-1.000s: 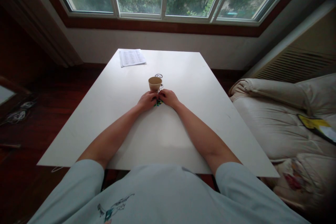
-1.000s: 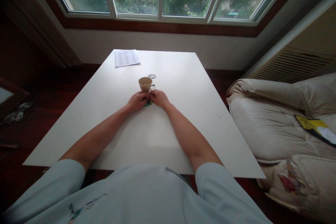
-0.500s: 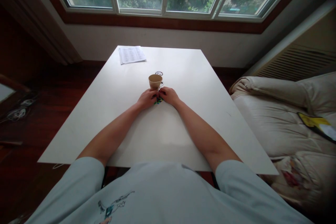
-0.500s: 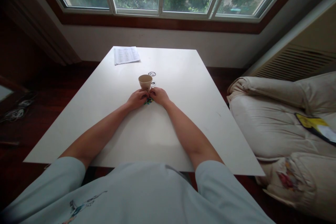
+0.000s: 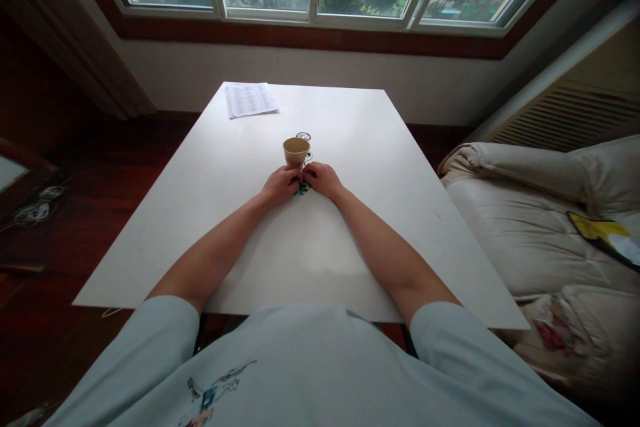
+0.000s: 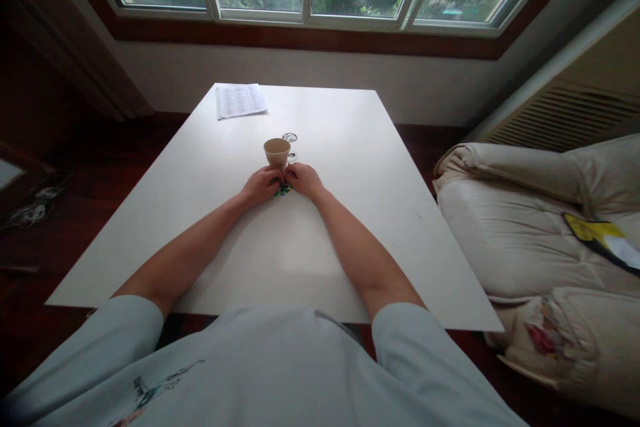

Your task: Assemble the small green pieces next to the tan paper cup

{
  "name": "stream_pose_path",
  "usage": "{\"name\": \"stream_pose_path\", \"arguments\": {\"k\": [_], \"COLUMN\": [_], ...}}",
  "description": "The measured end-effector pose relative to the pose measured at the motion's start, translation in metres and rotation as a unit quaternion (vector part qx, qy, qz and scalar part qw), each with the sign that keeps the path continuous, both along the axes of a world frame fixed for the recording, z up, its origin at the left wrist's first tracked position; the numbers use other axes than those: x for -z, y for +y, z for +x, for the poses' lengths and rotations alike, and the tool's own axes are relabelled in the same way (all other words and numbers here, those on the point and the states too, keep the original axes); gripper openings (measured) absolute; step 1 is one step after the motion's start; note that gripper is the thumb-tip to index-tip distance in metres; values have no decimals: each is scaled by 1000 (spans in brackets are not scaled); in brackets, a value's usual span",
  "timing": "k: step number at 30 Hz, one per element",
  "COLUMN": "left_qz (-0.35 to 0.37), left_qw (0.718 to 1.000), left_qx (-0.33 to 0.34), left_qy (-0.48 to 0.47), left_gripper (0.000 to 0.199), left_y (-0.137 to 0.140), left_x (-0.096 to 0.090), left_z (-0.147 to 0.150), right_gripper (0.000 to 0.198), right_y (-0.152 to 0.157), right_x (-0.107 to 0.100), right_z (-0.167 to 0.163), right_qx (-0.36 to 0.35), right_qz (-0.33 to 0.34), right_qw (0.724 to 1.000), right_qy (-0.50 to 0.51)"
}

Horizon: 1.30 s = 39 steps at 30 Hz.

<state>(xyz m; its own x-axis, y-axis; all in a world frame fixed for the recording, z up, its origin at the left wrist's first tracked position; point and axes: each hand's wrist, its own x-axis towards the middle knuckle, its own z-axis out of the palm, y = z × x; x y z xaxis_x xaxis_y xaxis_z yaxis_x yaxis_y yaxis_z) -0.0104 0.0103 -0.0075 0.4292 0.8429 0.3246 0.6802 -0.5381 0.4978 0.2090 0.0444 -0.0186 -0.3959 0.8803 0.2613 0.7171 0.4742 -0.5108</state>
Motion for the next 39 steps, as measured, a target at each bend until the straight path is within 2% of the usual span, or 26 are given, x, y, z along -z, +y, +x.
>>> {"name": "stream_pose_path", "arguments": {"k": [6, 39], "left_qz": [-7, -9], "left_qw": [1000, 1000], "left_qx": [-6, -7], "left_qy": [1, 10], "left_gripper": [24, 26], "left_y": [-2, -2], "left_x": [-4, -5], "left_z": [2, 1], "right_gripper": [17, 18], "right_y": [2, -8], "right_x": [3, -12], "right_z": [1, -5], "right_qx": [-7, 5], "right_qz": [8, -8], "right_qw": [1000, 1000], "right_qy": [3, 5]}}
